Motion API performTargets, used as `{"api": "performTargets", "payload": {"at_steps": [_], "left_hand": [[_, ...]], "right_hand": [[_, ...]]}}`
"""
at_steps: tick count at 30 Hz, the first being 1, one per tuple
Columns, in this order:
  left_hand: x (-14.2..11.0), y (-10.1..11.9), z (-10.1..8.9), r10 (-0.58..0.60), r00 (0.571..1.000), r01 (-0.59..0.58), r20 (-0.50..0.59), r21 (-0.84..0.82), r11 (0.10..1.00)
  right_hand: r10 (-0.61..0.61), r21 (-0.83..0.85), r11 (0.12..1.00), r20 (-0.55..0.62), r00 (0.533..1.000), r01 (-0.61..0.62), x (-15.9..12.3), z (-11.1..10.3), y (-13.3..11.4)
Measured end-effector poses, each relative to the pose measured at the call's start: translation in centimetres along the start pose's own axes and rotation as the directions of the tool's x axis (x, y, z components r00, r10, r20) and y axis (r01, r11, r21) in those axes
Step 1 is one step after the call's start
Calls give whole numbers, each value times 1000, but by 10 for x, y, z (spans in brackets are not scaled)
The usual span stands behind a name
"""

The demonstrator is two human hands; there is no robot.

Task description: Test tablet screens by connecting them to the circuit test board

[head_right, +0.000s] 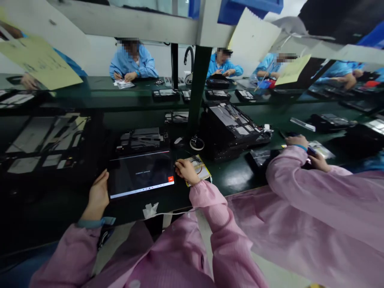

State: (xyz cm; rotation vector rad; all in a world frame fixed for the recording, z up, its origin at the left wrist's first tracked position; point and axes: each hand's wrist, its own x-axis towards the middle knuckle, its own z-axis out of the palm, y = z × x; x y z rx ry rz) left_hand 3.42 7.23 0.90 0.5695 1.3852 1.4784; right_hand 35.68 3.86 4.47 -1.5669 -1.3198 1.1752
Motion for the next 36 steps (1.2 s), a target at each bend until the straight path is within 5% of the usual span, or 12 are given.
{"api": "performTargets", "payload": {"at_steps": [12,18,27,36], "left_hand": [[-5,5,10,-197,980,201,41,-215,956],[-2,4,10,-175,979,198,108,-254,947],[4,-2,7,-143,973,189,183,-268,945],[0,4,10,-170,972,210,163,-273,939]], "right_hand": [[2,-72,997,-41,999,-5,-3,-2,11],[-251,-446,884,-200,947,140,-16,-13,6],[-473,-665,648,31,881,371,-10,-12,3],[-481,-715,585,73,873,383,-4,-16,8]]}}
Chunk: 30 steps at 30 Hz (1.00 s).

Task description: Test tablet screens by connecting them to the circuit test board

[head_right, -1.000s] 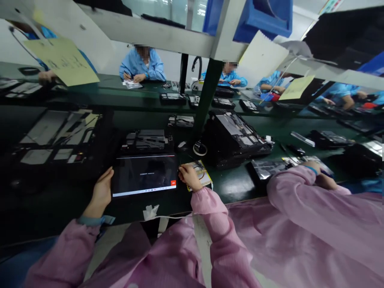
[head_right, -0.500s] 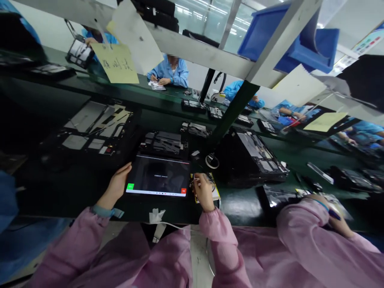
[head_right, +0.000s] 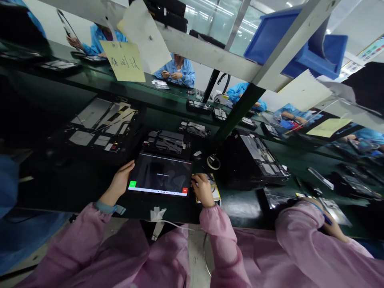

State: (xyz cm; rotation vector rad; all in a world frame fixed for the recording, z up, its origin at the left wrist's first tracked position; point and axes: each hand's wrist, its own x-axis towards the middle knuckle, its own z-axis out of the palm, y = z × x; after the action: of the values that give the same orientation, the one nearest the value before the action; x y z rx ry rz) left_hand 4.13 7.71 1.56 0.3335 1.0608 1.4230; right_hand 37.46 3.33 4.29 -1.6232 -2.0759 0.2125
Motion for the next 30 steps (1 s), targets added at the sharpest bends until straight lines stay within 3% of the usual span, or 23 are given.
{"api": "performTargets", "payload": {"at_steps": [30], "left_hand": [[-1,2,2,-2,999,3,-34,19,1000]], "right_hand": [[-8,-63,998,38,999,11,2,-6,-2]]}}
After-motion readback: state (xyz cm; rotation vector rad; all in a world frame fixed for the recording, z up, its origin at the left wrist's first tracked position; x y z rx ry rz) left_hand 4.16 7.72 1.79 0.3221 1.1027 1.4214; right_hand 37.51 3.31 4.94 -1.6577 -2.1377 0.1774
